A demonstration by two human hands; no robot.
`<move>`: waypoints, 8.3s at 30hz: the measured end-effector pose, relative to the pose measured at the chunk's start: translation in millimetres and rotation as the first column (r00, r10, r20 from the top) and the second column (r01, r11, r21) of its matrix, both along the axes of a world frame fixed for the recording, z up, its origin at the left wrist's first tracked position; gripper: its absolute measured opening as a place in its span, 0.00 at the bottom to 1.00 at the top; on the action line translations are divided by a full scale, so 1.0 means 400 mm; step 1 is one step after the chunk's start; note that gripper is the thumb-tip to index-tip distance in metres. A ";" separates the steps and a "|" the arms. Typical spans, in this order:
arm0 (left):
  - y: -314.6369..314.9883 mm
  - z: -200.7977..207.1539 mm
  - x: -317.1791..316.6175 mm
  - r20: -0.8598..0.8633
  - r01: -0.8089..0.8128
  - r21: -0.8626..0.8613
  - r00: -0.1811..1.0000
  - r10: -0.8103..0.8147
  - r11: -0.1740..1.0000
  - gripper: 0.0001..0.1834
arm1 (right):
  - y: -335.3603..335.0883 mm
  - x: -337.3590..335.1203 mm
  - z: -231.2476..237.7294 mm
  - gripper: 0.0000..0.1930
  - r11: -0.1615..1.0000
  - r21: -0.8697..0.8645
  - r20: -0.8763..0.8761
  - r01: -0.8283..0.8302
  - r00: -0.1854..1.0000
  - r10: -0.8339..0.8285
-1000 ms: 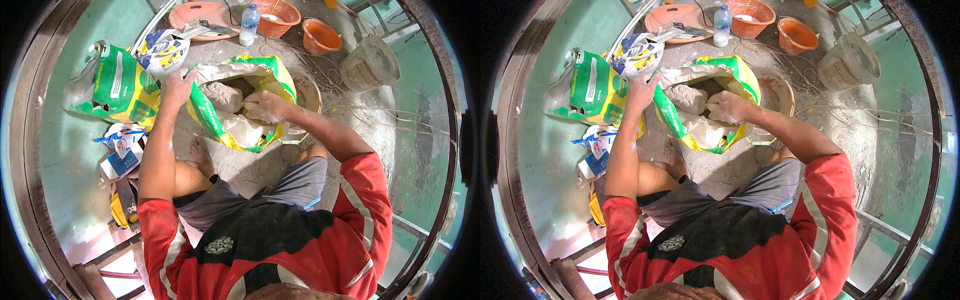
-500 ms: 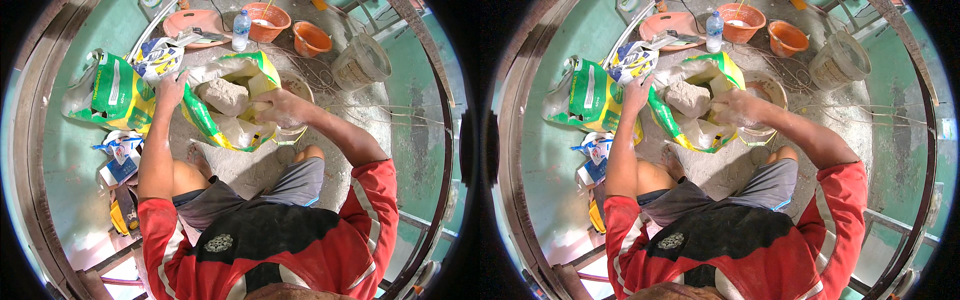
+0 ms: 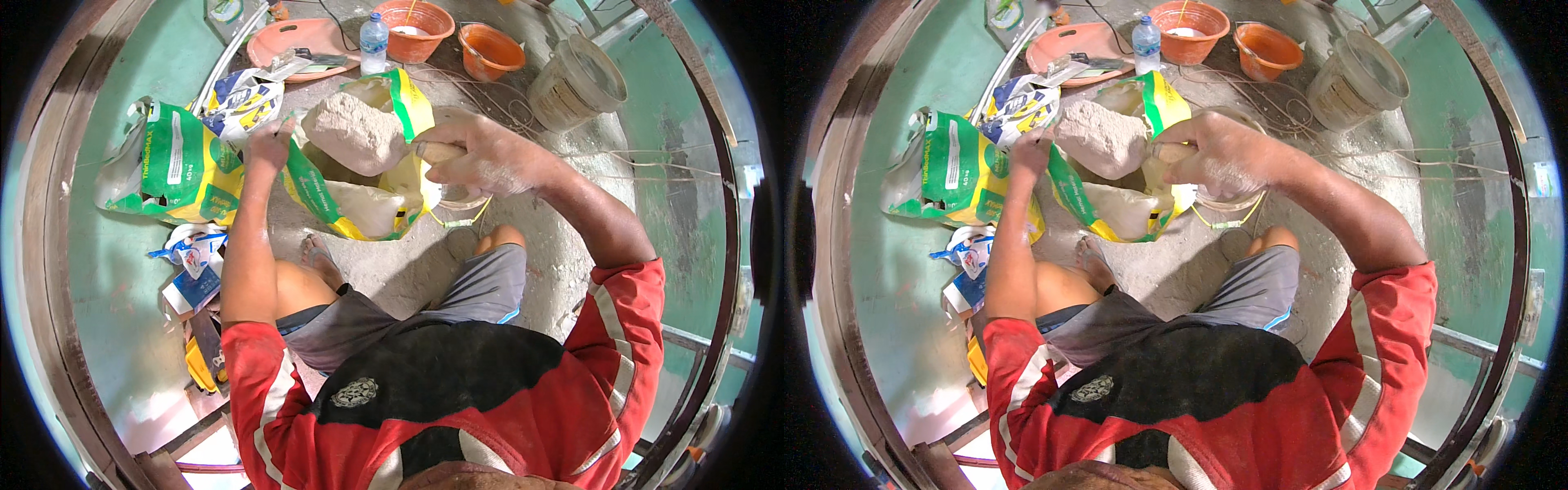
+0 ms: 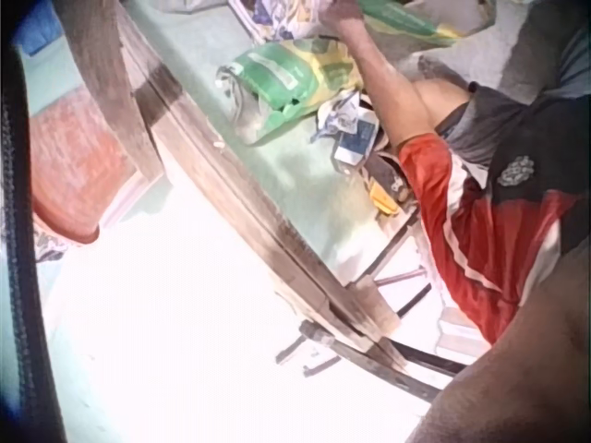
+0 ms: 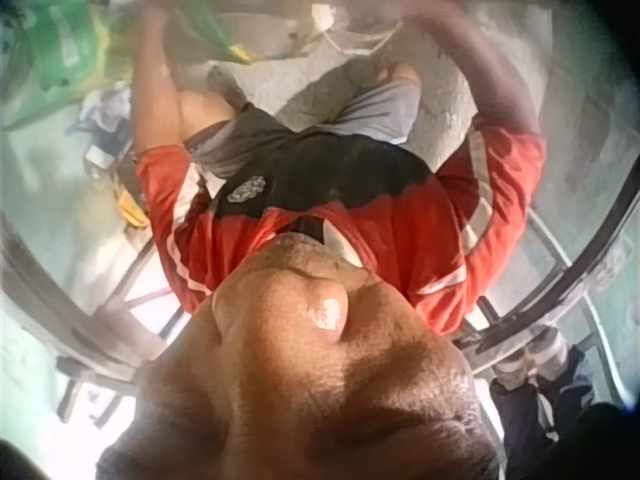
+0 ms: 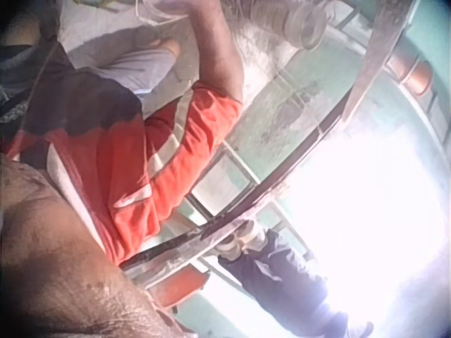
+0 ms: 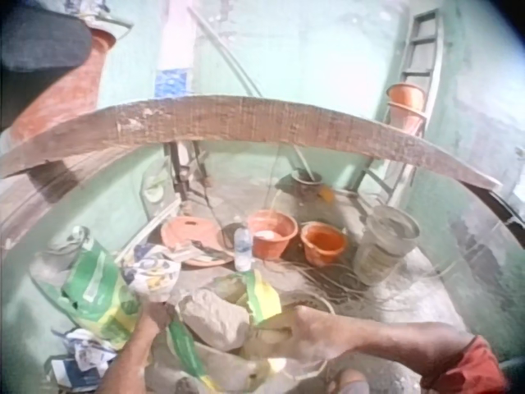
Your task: The person sits on the floor and uses a trowel to mix a gray paste in a bucket. They pour water from an orange basin into the bucket and continue mixing. Then they scoop powder from a green and yellow bag into the bucket and mix it with the trowel.
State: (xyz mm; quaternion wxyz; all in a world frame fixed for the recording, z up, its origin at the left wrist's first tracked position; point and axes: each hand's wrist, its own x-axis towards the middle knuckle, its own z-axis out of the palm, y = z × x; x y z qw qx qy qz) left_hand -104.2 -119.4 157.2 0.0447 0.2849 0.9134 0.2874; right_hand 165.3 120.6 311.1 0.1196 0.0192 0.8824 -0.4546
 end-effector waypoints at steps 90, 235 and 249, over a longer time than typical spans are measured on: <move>-0.053 0.036 0.061 -0.004 0.027 0.039 1.000 -0.027 0.999 0.25 | -0.135 -0.470 -0.551 0.15 0.332 0.875 0.323 -0.354 0.935 0.147; -0.047 0.043 -0.012 -0.086 -0.036 -0.019 0.996 0.034 0.999 0.27 | 0.400 0.227 -0.746 0.14 0.239 -0.426 0.713 0.873 0.486 -0.505; -0.057 0.025 0.003 -0.226 0.048 0.067 0.974 -0.031 0.997 0.25 | 0.318 0.205 -0.219 0.18 0.612 -0.451 0.212 0.649 0.744 -0.633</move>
